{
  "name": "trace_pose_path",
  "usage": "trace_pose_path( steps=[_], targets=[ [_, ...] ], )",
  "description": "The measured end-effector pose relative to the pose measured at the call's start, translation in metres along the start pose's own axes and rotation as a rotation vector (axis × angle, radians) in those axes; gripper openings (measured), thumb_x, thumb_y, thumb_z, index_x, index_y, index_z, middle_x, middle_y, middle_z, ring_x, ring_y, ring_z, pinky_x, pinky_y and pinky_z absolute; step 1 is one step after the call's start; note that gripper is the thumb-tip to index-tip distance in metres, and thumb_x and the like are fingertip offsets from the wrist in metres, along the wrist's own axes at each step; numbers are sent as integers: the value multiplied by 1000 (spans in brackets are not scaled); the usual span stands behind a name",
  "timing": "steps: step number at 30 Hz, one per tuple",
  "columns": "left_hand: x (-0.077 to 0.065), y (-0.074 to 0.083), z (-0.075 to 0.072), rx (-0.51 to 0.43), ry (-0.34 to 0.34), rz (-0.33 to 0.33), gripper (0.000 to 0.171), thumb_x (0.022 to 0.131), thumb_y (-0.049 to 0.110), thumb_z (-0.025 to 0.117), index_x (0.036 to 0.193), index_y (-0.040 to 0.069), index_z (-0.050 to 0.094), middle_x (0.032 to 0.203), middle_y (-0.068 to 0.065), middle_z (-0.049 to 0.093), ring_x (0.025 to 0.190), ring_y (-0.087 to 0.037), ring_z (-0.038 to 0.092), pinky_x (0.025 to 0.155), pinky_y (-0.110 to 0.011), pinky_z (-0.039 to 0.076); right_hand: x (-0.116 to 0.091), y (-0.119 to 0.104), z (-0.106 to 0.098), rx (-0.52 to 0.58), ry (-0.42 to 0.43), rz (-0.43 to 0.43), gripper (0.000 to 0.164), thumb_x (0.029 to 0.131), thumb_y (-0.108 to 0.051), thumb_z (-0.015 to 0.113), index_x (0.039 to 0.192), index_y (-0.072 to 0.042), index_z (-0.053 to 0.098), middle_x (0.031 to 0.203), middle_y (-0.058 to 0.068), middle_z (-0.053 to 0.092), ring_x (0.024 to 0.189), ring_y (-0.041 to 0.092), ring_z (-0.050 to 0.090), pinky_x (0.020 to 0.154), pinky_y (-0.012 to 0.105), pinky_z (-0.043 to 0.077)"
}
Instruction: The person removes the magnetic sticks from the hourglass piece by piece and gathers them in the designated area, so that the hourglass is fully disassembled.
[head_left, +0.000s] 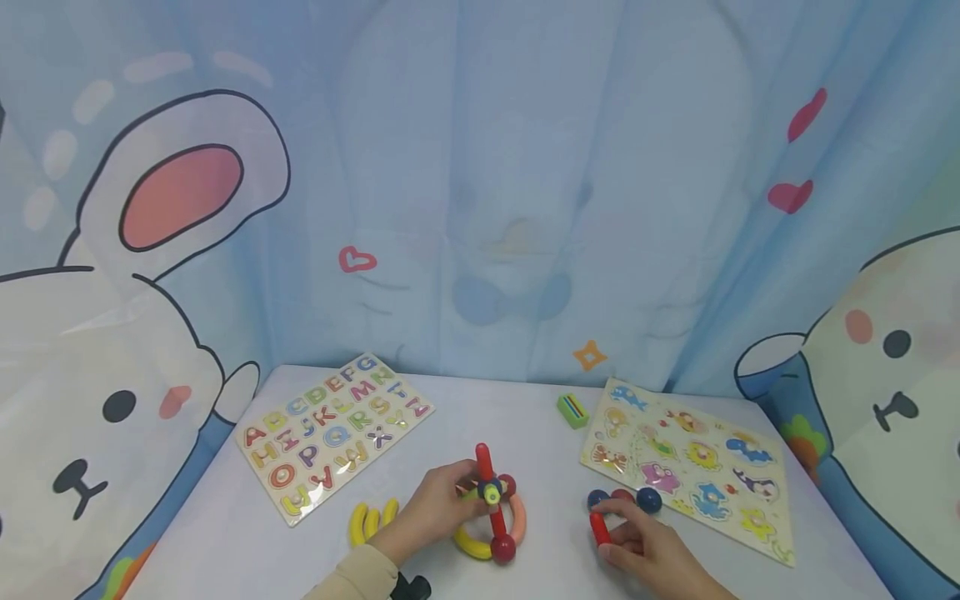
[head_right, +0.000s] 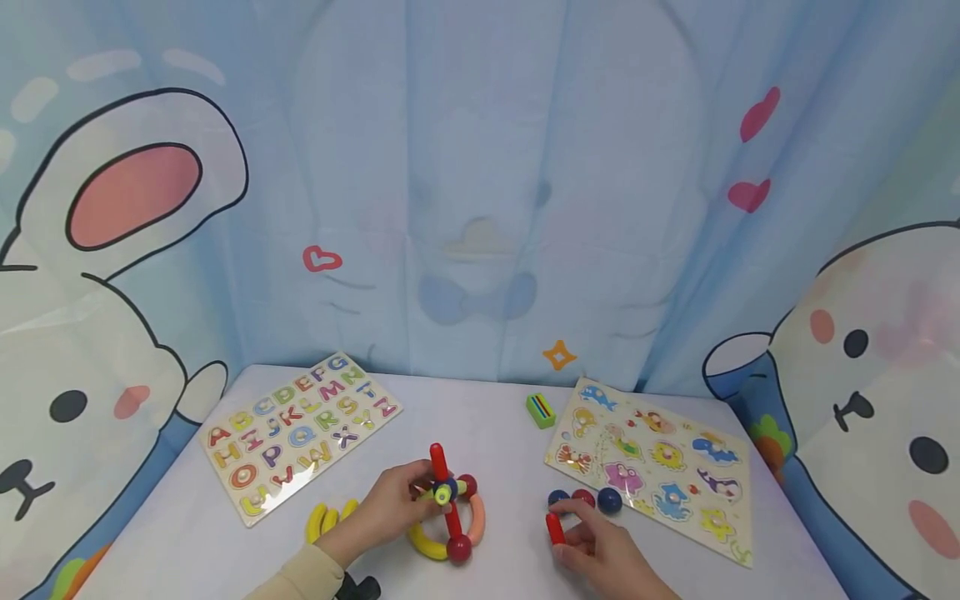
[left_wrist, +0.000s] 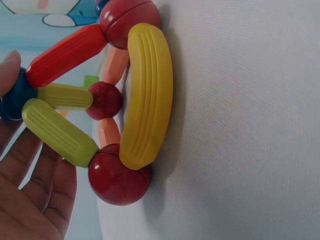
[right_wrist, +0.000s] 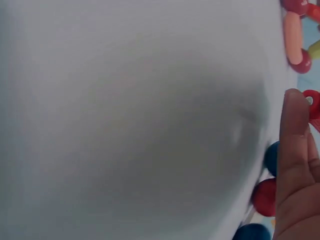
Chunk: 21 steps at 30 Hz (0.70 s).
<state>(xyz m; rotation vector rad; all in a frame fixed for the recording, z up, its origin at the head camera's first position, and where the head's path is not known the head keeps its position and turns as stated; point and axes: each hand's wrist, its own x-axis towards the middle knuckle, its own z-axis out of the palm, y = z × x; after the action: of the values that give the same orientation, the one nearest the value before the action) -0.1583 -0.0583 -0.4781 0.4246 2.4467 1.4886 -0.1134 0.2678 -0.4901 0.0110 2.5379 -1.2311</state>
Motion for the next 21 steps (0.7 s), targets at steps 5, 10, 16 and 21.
trace_pose_path(
  steps=[5, 10, 16, 21],
  targets=[
    [0, -2, 1, -12, -5, -3, 36, 85, 23, 80, 119, 20, 67, 100, 12, 67, 95, -14, 61, 77, -33, 57, 1, 17, 1, -82, -22, 75, 58, 81, -32, 82, 132, -19, 57, 85, 3, 58, 76, 19, 56, 67, 28, 52],
    [0, -2, 1, -17, -4, 1, 36, 86, 23, 80, 120, 20, 67, 100, 12, 67, 95, -14, 61, 77, -33, 57, 7, 23, 0, -143, -28, 33, 60, 77, -40, 83, 126, -15, 59, 81, 3, 56, 72, 19, 55, 62, 27, 48],
    [0, -1, 2, -26, -4, 0, 34, 85, 22, 80, 117, 23, 67, 100, 11, 67, 95, -14, 61, 76, -32, 57, 10, 23, 0, -245, -31, 16, 64, 72, -46, 85, 124, -18, 62, 78, 2, 54, 69, 18, 53, 58, 27, 45],
    [0, -1, 2, -27, -1, -2, 37, 85, 22, 81, 120, 20, 67, 101, 10, 66, 94, -15, 61, 75, -34, 57, 9, 20, -1, -288, -74, 18, 66, 70, -42, 88, 127, -19, 63, 85, 1, 55, 74, 18, 53, 63, 28, 48]
  ],
)
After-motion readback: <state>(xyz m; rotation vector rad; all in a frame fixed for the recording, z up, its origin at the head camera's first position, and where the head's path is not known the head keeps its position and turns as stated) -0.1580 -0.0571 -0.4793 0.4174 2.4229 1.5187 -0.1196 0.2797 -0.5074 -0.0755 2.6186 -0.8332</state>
